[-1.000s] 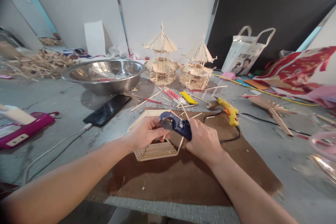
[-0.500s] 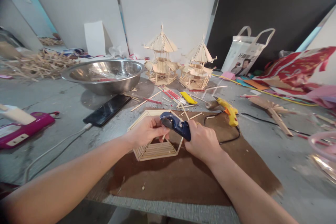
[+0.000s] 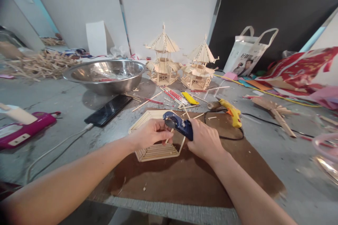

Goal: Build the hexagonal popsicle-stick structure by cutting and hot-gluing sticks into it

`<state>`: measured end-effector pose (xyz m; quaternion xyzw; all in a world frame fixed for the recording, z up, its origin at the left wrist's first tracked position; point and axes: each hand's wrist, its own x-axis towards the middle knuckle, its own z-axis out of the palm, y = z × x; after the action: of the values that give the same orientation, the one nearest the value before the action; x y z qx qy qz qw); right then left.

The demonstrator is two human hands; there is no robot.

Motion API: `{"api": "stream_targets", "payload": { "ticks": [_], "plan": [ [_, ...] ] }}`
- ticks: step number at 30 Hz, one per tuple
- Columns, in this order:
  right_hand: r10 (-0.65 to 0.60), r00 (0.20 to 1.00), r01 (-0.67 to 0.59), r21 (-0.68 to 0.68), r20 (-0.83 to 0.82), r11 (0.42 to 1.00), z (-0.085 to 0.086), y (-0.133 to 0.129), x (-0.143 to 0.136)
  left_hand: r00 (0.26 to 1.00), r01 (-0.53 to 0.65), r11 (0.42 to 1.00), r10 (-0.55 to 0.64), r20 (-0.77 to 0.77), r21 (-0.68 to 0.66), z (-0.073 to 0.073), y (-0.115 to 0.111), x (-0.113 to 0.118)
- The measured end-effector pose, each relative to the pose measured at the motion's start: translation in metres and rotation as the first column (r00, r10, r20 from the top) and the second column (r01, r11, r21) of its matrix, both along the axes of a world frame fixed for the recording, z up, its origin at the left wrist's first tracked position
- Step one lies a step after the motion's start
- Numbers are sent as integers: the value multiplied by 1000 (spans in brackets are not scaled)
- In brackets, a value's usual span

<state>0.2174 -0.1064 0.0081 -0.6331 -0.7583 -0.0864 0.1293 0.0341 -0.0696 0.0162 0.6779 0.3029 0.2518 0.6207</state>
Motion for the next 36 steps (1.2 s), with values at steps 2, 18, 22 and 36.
{"api": "stream_targets", "payload": {
  "ticks": [2,18,22,36],
  "plan": [
    [-41,999,41,26,-21,999,0,1,2,998,-61,997,60,25,49,-1,1,0],
    [361,885,-306,216,-295,927,-1,-13,-8,970,-203,979,197,144,29,4,-5,6],
    [375,856,-322,201,-355,925,-1,-13,-6,977,-189,981,183,112,46,8,-9,7],
    [431,866,-422,92,-254,902,3,-15,-8,914,145,851,81,-398,505,16,-6,-5]
  ]
}}
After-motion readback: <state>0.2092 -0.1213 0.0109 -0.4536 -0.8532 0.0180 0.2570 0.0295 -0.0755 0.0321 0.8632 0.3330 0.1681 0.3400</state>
